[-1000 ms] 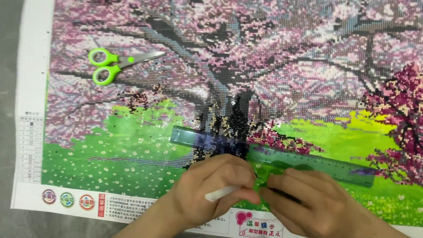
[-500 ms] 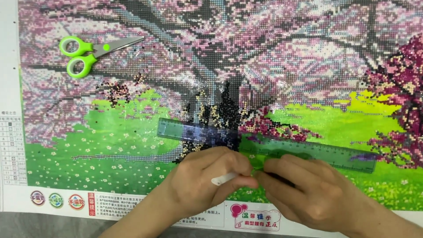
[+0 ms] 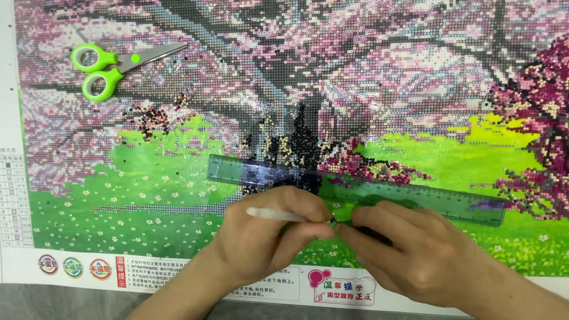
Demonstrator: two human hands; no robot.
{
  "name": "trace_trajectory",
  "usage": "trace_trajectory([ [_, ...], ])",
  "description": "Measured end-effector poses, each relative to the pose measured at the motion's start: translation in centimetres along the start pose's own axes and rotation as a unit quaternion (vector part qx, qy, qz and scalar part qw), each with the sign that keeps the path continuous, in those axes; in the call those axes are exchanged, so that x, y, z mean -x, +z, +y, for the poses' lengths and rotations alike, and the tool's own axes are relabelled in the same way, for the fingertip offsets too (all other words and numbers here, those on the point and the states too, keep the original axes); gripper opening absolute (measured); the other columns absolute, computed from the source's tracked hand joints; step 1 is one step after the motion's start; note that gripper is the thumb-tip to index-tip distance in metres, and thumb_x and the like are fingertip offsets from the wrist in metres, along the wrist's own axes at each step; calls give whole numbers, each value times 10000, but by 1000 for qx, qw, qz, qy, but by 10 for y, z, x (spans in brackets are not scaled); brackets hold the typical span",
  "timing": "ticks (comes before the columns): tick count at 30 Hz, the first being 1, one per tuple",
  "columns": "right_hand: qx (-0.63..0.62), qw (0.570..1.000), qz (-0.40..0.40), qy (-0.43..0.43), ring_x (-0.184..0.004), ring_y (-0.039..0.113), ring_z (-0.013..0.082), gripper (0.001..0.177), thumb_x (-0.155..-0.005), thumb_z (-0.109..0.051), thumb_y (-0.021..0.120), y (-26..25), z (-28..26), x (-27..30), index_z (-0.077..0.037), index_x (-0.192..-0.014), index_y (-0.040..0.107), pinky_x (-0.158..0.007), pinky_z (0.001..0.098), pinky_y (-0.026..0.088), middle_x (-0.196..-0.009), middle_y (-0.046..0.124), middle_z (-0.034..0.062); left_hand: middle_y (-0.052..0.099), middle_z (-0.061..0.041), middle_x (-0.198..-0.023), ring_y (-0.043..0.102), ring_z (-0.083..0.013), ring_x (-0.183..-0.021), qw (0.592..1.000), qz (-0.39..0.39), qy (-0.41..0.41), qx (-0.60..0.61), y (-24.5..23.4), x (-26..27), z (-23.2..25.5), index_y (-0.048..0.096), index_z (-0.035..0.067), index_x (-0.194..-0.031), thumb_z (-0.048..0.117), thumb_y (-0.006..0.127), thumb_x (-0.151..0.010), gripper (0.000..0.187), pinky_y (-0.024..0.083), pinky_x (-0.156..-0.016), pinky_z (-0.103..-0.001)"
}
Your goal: Performing diamond painting by aligning and pressing resin beads onto a sticky canvas using a pen tool and a ruler.
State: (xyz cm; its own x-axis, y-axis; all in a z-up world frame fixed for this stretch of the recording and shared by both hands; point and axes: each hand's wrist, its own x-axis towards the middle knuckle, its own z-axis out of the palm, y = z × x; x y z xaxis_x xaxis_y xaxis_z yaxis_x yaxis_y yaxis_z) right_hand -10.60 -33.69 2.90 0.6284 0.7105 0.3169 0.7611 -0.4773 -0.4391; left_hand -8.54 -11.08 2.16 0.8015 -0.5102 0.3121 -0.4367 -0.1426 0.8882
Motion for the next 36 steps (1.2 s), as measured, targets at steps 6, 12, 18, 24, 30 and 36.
trace_trajectory([
  [6,5,1000,-10,-2,-720,597,244,168,-909,-133,609,0,0,2,-23,-1032,641,-538,363,505,-943,556,112,648,-58,-884,686,-163,-737,1000,23,-12,1,-2,0,2,582,14,-946,137,629,-924,134,589,-683,-243],
  [12,16,999,-31,0,-739,608,255,204,-900,-143,632,0,0,4,-25,-1067,638,-536,376,521,-955,556,118,684,-42,-885,713,-126,-731,997,66,-38,-19,-10,-1,6,589,49,-956,210,584,-941,162,572,-684,-210],
  [18,-5,993,-108,37,-740,630,250,311,-834,-239,720,4,3,16,-112,-1112,660,-493,448,501,-950,589,112,671,-126,-860,729,-213,-768,989,136,-57,21,-55,-1,11,505,35,-969,229,510,-976,194,578,-686,-273],
  [24,51,995,-58,63,-878,670,150,354,-836,-293,640,8,5,25,-215,-1181,653,-705,337,539,-1069,620,21,585,-129,-789,555,-143,-549,916,393,-8,83,-109,3,5,431,107,-1042,254,414,-1100,159,463,-494,-196],
  [30,80,984,-61,146,-799,646,50,246,-849,-246,598,17,-1,27,-268,-1069,707,-641,256,518,-1012,610,-46,504,9,-708,301,-84,-507,784,335,-72,518,-107,0,16,520,169,-955,368,380,-1045,258,279,-484,-230],
  [36,94,968,-140,187,-765,660,62,221,-865,-251,564,13,2,28,-296,-1013,721,-596,313,533,-934,628,-72,643,-61,-848,633,-155,-658,948,143,-37,-281,-136,3,5,567,50,-941,122,583,-978,83,489,-567,-268],
])
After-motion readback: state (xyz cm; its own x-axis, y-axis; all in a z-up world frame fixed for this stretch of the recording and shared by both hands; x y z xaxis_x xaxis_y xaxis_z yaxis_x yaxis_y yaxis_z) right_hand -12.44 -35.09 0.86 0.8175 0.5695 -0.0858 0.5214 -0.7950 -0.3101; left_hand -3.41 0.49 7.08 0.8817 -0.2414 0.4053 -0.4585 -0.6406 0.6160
